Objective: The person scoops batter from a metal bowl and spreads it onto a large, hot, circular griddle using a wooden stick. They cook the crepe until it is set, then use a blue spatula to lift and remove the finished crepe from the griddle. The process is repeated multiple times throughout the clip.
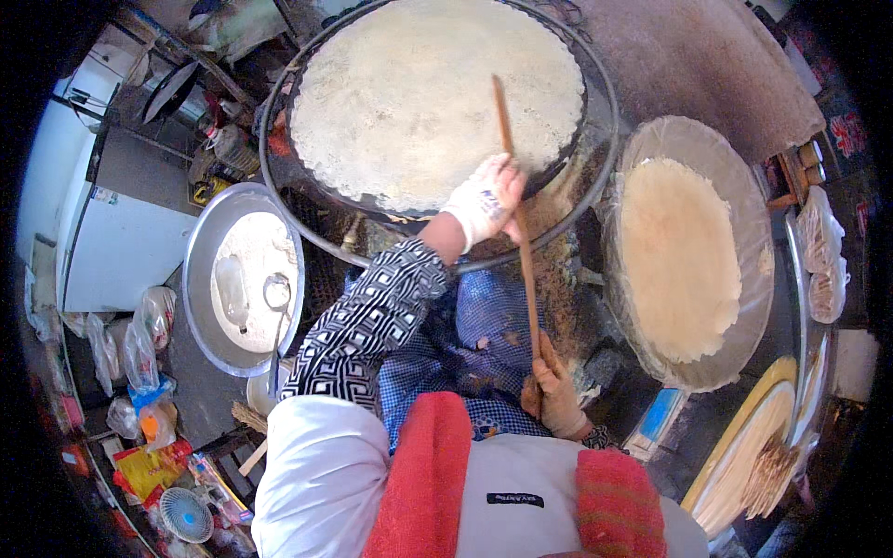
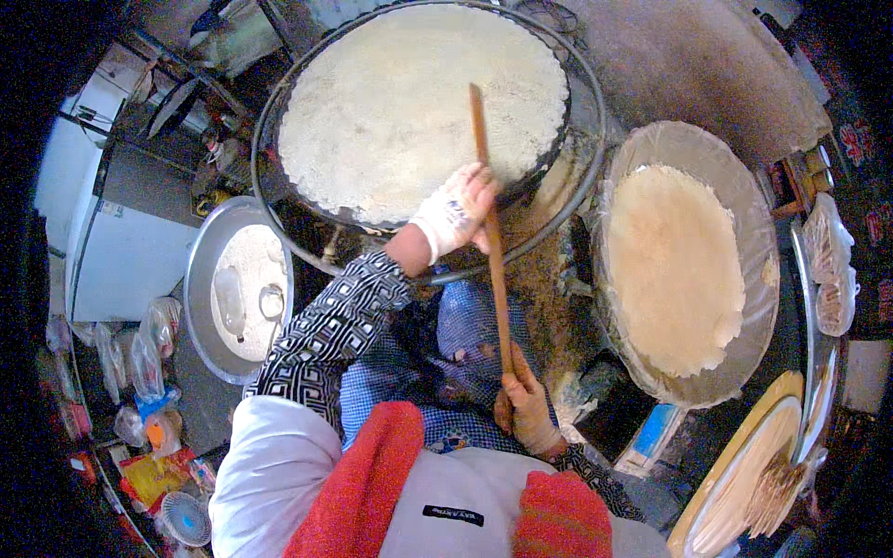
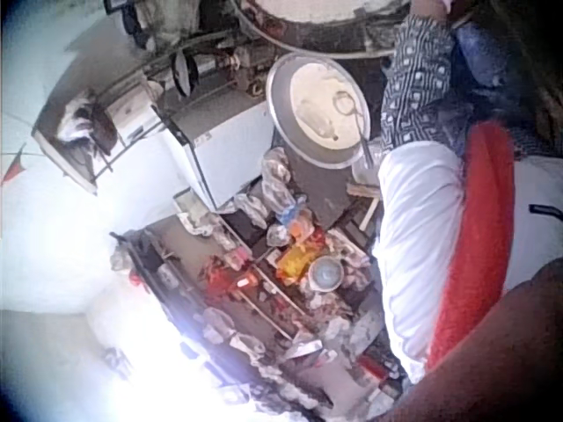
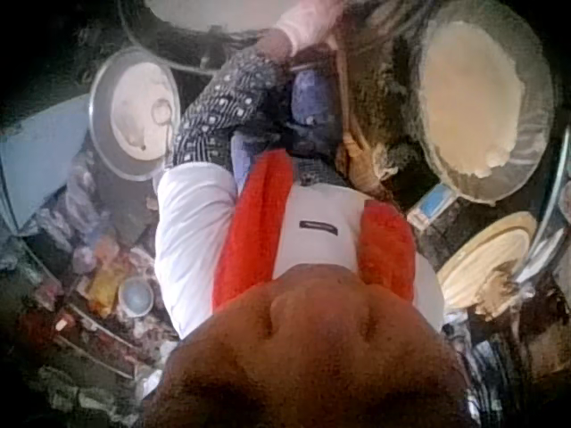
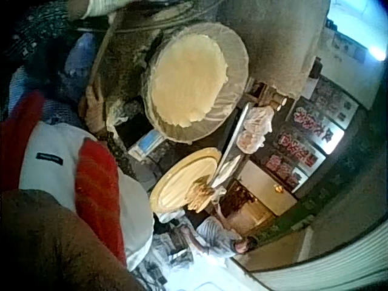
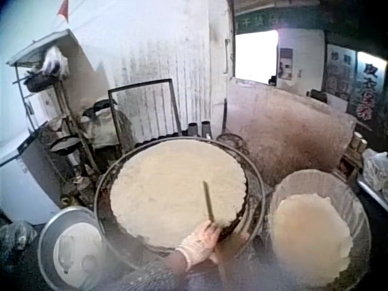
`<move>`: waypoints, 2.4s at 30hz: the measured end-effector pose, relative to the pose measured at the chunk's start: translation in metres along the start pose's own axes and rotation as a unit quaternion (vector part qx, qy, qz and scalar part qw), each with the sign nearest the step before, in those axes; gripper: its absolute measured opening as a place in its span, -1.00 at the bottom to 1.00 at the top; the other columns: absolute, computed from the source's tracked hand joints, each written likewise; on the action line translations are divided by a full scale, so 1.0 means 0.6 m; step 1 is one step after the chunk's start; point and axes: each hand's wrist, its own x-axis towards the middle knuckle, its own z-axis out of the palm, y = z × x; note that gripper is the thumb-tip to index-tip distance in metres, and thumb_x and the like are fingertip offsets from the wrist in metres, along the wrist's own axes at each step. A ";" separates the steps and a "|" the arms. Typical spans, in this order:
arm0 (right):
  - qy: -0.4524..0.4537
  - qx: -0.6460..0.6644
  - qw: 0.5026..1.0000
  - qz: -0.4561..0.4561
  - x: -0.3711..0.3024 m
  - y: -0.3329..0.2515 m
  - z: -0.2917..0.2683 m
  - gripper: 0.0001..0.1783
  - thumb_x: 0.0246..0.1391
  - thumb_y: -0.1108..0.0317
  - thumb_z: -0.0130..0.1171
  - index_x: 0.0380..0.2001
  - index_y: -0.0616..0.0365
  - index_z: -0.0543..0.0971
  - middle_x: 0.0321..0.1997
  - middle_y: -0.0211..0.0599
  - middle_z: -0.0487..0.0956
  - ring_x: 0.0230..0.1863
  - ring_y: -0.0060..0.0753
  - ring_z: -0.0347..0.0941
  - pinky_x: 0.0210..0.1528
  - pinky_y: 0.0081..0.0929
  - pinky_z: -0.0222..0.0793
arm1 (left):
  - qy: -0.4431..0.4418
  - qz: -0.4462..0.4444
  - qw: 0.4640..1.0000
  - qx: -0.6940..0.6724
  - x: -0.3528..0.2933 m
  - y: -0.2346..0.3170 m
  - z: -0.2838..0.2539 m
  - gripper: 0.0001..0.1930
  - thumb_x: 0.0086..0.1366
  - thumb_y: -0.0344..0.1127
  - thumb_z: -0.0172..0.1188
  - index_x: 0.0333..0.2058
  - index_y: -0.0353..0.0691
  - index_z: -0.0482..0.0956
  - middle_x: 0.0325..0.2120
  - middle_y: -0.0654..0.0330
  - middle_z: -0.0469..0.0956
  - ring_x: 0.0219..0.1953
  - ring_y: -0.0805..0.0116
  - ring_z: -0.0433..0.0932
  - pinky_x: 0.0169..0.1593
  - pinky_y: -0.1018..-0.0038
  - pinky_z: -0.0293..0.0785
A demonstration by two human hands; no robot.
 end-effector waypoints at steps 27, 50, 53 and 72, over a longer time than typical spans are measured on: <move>0.167 -0.647 0.674 -0.316 0.209 -0.116 -0.133 -0.29 0.16 0.20 0.20 0.36 -0.41 0.23 -0.51 0.00 0.59 -0.53 0.11 0.51 -0.44 -0.07 0.47 | -0.043 -0.250 0.953 0.163 -0.469 -0.131 -0.063 -0.38 0.05 0.07 0.30 -0.04 -0.28 0.47 0.01 -0.03 0.42 0.21 -0.07 0.26 0.40 -0.04 -0.06; 0.103 -0.208 0.968 -0.095 -0.082 -0.045 -0.129 -0.37 0.14 0.47 0.10 0.31 0.19 0.33 -0.10 -0.35 0.59 -0.57 -0.71 0.33 -0.53 -0.65 0.31 | 0.131 -0.045 0.990 -0.026 -0.068 0.153 -0.128 -0.13 0.06 0.10 0.29 0.23 -0.35 0.26 0.18 -0.23 0.26 0.27 -0.28 0.17 0.36 -0.11 -0.02; 0.140 -0.178 0.962 -0.152 -0.091 0.006 -0.134 -0.34 0.22 0.35 0.05 0.39 0.05 0.22 -0.35 -0.43 0.55 -0.73 -0.70 0.24 -0.72 -0.64 0.20 | 0.084 0.031 0.996 0.011 0.041 0.106 -0.090 0.01 -0.03 0.26 0.26 0.26 -0.34 0.22 0.23 -0.16 0.24 0.34 -0.17 0.11 0.40 -0.01 -0.06; -0.138 -0.104 0.985 -0.023 0.155 -0.031 0.086 -0.38 0.24 0.29 0.11 0.35 0.01 0.29 -0.41 -0.55 0.46 -0.70 -0.74 0.26 -0.67 -0.68 0.17 | 0.046 -0.154 0.974 0.161 -0.241 -0.223 -0.072 -0.16 -0.11 0.06 0.34 0.09 -0.37 0.37 0.11 -0.14 0.38 0.26 -0.15 0.25 0.36 0.11 0.13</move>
